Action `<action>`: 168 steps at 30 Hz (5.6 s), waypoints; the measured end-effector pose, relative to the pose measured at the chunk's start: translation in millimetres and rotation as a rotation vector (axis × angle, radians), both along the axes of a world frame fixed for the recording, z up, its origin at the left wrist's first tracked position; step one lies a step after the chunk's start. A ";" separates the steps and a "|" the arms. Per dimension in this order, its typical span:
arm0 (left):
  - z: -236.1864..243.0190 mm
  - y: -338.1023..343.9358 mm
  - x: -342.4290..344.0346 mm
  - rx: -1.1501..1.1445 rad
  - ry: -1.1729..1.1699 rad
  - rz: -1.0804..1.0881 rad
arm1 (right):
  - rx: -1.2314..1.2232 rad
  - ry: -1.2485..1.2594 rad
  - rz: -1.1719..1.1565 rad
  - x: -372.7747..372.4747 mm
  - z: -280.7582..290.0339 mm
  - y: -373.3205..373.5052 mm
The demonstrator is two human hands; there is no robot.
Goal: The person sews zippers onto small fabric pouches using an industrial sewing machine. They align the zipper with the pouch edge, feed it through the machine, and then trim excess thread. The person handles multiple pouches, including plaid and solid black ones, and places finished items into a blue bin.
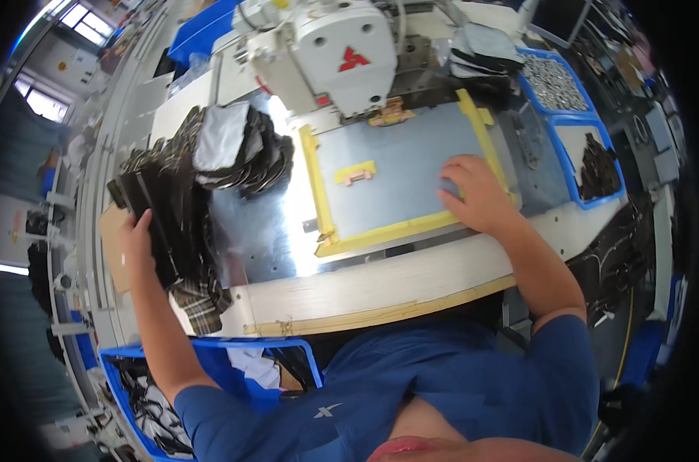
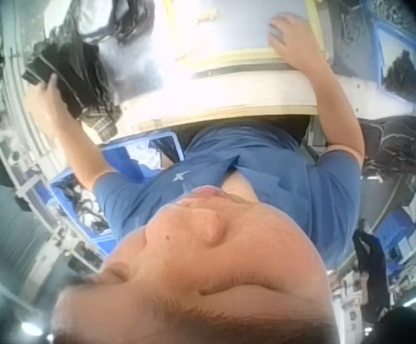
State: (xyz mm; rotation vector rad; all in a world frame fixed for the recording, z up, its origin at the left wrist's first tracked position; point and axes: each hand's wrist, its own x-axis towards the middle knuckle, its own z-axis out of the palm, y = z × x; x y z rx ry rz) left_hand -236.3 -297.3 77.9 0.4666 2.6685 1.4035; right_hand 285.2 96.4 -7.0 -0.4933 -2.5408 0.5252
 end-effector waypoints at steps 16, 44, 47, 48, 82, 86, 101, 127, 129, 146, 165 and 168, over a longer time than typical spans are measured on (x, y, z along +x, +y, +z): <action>-2.6 210.4 310.2 0.958 -0.682 -0.772 | -1.236 -0.069 0.392 -5.5 49.4 -87.1; -27.7 253.6 275.6 0.596 -0.811 -0.899 | -1.224 0.081 0.195 -47.1 44.7 -12.1; -27.8 248.3 270.9 0.564 -0.758 -0.920 | -1.170 0.134 0.186 -75.2 76.8 0.4; -27.8 248.3 270.5 0.558 -0.734 -0.938 | -1.144 0.166 0.186 -79.8 82.9 -0.5; -37.2 231.4 282.6 0.613 1.140 -0.736 | -0.618 0.060 0.289 -66.1 101.2 -9.1; -19.0 221.5 285.1 0.326 1.360 -0.995 | -0.545 0.177 0.288 -66.2 94.1 -14.8; -9.1 209.7 286.0 0.322 1.426 -1.148 | -0.630 0.142 0.386 -67.5 96.9 -18.0; 11.5 202.1 281.9 0.269 1.114 -1.160 | -0.318 0.224 0.391 -58.5 106.1 -18.8; 11.9 199.8 281.3 0.294 1.085 -1.166 | -0.113 0.166 0.381 -55.2 105.6 -17.3; -9.7 211.9 281.6 0.620 1.163 -1.252 | 0.431 0.394 0.569 -65.3 92.0 -14.9; 14.0 202.5 265.9 0.475 0.968 -1.250 | 0.254 0.368 0.610 -61.0 95.1 -18.4; 16.8 198.1 256.3 0.603 0.652 -1.145 | 0.271 0.419 0.621 -60.8 96.3 -18.9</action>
